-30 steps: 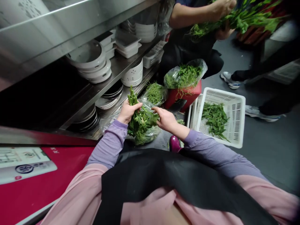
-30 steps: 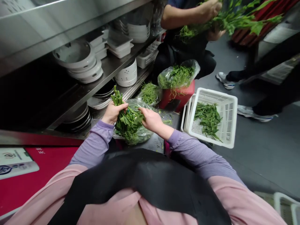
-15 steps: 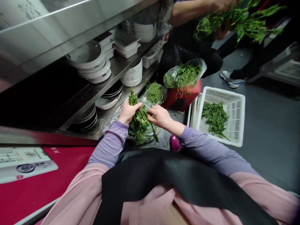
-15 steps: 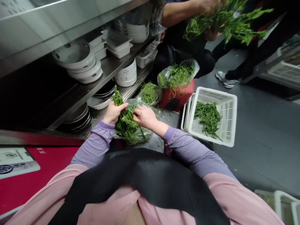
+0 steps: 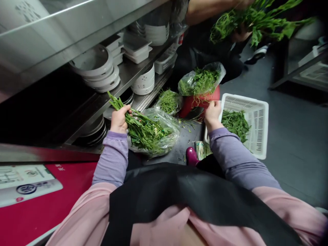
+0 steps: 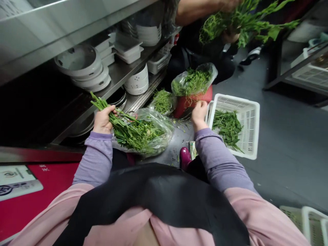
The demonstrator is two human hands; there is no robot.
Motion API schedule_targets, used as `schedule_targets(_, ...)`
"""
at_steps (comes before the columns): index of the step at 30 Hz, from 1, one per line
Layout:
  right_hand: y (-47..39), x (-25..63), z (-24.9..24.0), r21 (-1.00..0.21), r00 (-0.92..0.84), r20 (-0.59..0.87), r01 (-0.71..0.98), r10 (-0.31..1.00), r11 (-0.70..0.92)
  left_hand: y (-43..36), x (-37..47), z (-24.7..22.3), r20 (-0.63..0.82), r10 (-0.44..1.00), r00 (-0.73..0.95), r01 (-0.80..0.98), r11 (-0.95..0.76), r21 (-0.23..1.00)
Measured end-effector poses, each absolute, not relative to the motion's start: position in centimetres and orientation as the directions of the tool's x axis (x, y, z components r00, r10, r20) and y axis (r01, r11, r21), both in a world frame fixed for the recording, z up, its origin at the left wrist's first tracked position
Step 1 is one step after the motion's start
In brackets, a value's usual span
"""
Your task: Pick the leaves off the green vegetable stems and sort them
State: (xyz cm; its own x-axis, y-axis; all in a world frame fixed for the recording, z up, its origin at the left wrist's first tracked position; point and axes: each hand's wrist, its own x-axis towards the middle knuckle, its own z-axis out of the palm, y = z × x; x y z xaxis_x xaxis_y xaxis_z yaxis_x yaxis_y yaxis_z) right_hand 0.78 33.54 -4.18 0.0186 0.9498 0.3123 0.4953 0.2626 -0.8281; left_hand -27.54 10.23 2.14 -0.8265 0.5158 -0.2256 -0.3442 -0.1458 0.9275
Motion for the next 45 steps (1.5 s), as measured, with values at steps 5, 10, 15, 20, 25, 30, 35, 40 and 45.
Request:
schedule_targets(5,35.2,0.1,-3.6,-0.762,-0.047,0.312,0.584,0.949,0.28,10.1,-28.6,1.9,-0.264,0.537,-0.801,-0.401,-0.154,0.903)
schedule_targets(10,30.6,-5.2,-3.7,-0.752,-0.616,0.08,0.478,0.784,0.453,10.2,-28.9,1.8,-0.271,0.636,-0.722,-0.457,-0.144,0.878)
schedule_targets(15,24.3,-6.0,-2.9,-0.926,-0.942,-0.327,0.336,0.08,0.173,10.1,-28.6,2.1,-0.17,0.727,-0.666,-0.455,-0.214,0.865)
schedule_targets(20,21.2,-5.3,-4.0,-0.965,-0.956,-0.255,0.243,0.146,-0.096,10.0,-28.5,2.0,-0.161,0.74,-0.653,-0.45,-0.209,0.868)
schedule_targets(25,20.7,-5.5,-4.9,-0.986,-0.916,-0.167,0.159,0.366,-0.052,10.1,-28.5,1.8,-0.128,0.764,-0.633,-0.44,-0.218,0.871)
schedule_targets(30,19.9,-5.1,-3.6,-0.969,-0.954,-0.242,0.227,0.175,-0.1,10.1,-28.6,1.7,-0.12,0.757,-0.643,-0.447,-0.243,0.861)
schedule_targets(35,19.3,-5.4,-3.1,-0.958,-0.96,-0.245,0.218,0.134,-0.187,10.1,-28.6,1.4,-0.087,0.79,-0.607,-0.464,-0.264,0.845)
schedule_targets(40,18.7,-5.9,-3.1,-0.945,-0.965,-0.24,0.207,0.108,-0.252,10.3,-28.5,1.3,-0.086,0.791,-0.606,-0.466,-0.265,0.844)
schedule_targets(45,18.5,-6.0,-3.0,-0.948,-0.952,-0.261,0.221,0.162,-0.23,10.4,-28.5,1.3,-0.141,0.761,-0.633,-0.45,-0.213,0.867)
